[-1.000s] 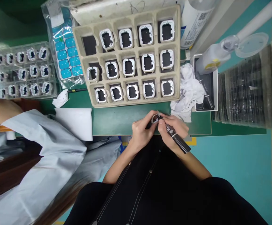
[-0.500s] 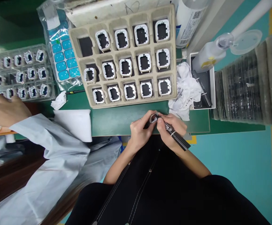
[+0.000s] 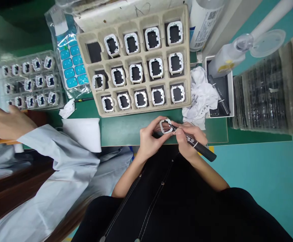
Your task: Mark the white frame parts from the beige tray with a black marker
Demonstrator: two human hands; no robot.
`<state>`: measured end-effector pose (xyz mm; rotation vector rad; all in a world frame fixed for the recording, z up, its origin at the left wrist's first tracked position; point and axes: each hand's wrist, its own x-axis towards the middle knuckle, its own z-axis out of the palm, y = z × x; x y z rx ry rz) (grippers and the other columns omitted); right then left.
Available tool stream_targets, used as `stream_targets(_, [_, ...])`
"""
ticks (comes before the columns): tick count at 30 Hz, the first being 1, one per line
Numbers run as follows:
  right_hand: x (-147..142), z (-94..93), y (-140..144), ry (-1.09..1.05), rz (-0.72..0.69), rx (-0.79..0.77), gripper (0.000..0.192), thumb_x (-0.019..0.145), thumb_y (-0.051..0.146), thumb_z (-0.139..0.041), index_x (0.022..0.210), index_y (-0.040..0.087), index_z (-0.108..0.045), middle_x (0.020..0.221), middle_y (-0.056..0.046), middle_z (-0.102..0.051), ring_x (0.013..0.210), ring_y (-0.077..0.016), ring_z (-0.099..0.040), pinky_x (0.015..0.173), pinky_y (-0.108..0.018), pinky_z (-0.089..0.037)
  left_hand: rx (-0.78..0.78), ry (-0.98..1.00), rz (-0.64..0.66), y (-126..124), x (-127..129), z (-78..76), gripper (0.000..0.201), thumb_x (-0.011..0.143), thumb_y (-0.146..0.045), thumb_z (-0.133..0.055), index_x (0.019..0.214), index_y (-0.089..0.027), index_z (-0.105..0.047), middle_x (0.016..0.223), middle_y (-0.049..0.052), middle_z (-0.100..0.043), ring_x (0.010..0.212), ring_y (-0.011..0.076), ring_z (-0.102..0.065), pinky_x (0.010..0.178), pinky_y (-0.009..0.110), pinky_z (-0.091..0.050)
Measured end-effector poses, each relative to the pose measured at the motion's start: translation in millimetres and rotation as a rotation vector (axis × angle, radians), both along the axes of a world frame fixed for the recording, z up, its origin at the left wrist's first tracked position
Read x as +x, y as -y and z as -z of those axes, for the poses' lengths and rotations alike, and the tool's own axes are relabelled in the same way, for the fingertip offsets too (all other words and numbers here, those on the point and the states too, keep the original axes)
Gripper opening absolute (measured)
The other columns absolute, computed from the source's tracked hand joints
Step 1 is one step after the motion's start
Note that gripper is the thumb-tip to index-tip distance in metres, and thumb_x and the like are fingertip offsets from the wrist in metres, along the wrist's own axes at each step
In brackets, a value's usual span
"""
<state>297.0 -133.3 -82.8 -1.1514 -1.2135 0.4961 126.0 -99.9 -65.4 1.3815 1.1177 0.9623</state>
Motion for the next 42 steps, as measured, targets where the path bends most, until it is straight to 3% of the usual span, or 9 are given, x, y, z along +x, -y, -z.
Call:
stream_targets(5, [0, 1.8, 0, -0.02, -0.031, 0.016, 0.009, 0.114, 0.028, -0.08, 0.121, 0.031, -0.075, 0.101, -0.002, -0.091, 0.101, -0.0314, -0.095, 0.082, -0.049, -0.081, 0.039, 0.0, -0.006, -1, 0, 2.9, 0.057, 0.104, -0.056, -0.1, 0.144, -0.023, -0.076, 0.12, 0.008, -0.096, 0.109, 0.0265, -0.097, 0.108, 0.038, -0.08])
stream_targets(11, [0, -5.9, -6, -0.14, -0.058, -0.041, 0.008, 0.115, 0.032, -0.082, 0.111, 0.03, -0.075, 0.083, 0.003, -0.084, 0.089, -0.0283, -0.093, 0.085, -0.049, -0.08, 0.135, -0.096, -0.069, 4, 2, 8.1, 0.049, 0.11, -0.055, -0.094, 0.144, -0.024, -0.077, 0.121, 0.007, -0.096, 0.108, 0.0241, -0.097, 0.101, 0.033, -0.08])
stream_targets(19, [5, -12.0, -13, -0.331, -0.074, -0.145, 0.02, 0.114, 0.04, -0.087, 0.102, 0.028, -0.076, 0.074, 0.005, -0.077, 0.066, -0.0191, -0.077, 0.068, -0.035, -0.065, 0.179, -0.138, -0.089, 12, 3, 13.1, 0.046, 0.111, -0.048, -0.095, 0.147, -0.025, -0.077, 0.127, 0.009, -0.096, 0.11, 0.0252, -0.097, 0.103, 0.035, -0.08])
stream_targets(24, [8, -10.4, -12, -0.514, -0.059, -0.094, 0.019, 0.111, 0.033, -0.088, 0.097, 0.027, -0.076, 0.071, 0.006, -0.075, 0.059, -0.0167, -0.068, 0.065, -0.033, -0.065, 0.375, -0.153, -0.097, 5, -16, -5.3, 0.062, 0.1, -0.054, -0.104, 0.149, -0.025, -0.08, 0.111, 0.005, -0.094, 0.092, 0.0222, -0.094, 0.091, 0.031, -0.078])
stream_targets(28, [7, -8.0, -10, -0.53, -0.081, -0.076, 0.011, 0.109, 0.029, -0.088, 0.101, 0.028, -0.081, 0.072, 0.005, -0.074, 0.067, -0.0198, -0.072, 0.073, -0.041, -0.076, 0.641, -0.407, -0.214, -44, -62, -44.0, 0.064, 0.103, -0.061, -0.099, 0.156, -0.03, -0.081, 0.122, 0.006, -0.086, 0.095, 0.0206, -0.083, 0.092, 0.036, -0.074])
stream_targets(30, [7, -6.2, -8, -0.513, -0.1, -0.104, 0.012, 0.11, 0.029, -0.088, 0.1, 0.028, -0.081, 0.072, 0.005, -0.073, 0.068, -0.0201, -0.072, 0.075, -0.042, -0.077, 0.746, -0.615, -0.34, -88, -88, -61.9, 0.066, 0.107, -0.071, -0.091, 0.158, -0.031, -0.08, 0.132, 0.01, -0.076, 0.109, 0.0259, -0.079, 0.105, 0.046, -0.072])
stream_targets(32, [8, -4.2, -7, -0.495, -0.1, -0.115, 0.014, 0.11, 0.03, -0.088, 0.099, 0.028, -0.08, 0.071, 0.005, -0.071, 0.068, -0.0198, -0.071, 0.076, -0.044, -0.078, 0.726, -0.807, -0.412, -137, -112, -72.3, 0.066, 0.111, -0.074, -0.082, 0.161, -0.033, -0.077, 0.142, 0.013, -0.068, 0.133, 0.0356, -0.073, 0.124, 0.06, -0.063])
stream_targets(37, [11, -0.3, -5, -0.467, -0.098, -0.12, 0.017, 0.112, 0.029, -0.086, 0.097, 0.027, -0.078, 0.075, 0.004, -0.073, 0.073, -0.0202, -0.075, 0.077, -0.042, -0.077, 0.637, -0.949, -0.339, -230, -137, -71.3, 0.06, 0.11, -0.065, -0.083, 0.161, -0.034, -0.075, 0.159, 0.021, -0.064, 0.154, 0.0501, -0.058, 0.14, 0.081, -0.043])
stream_targets(42, [11, 1.4, -5, -0.466, -0.076, -0.14, 0.019, 0.112, 0.03, -0.086, 0.096, 0.027, -0.077, 0.075, 0.004, -0.071, 0.073, -0.0201, -0.077, 0.077, -0.041, -0.078, 0.63, -0.987, -0.324, -247, -123, -69.4, 0.052, 0.111, -0.051, -0.083, 0.159, -0.032, -0.077, 0.161, 0.021, -0.065, 0.154, 0.0517, -0.059, 0.14, 0.081, -0.043])
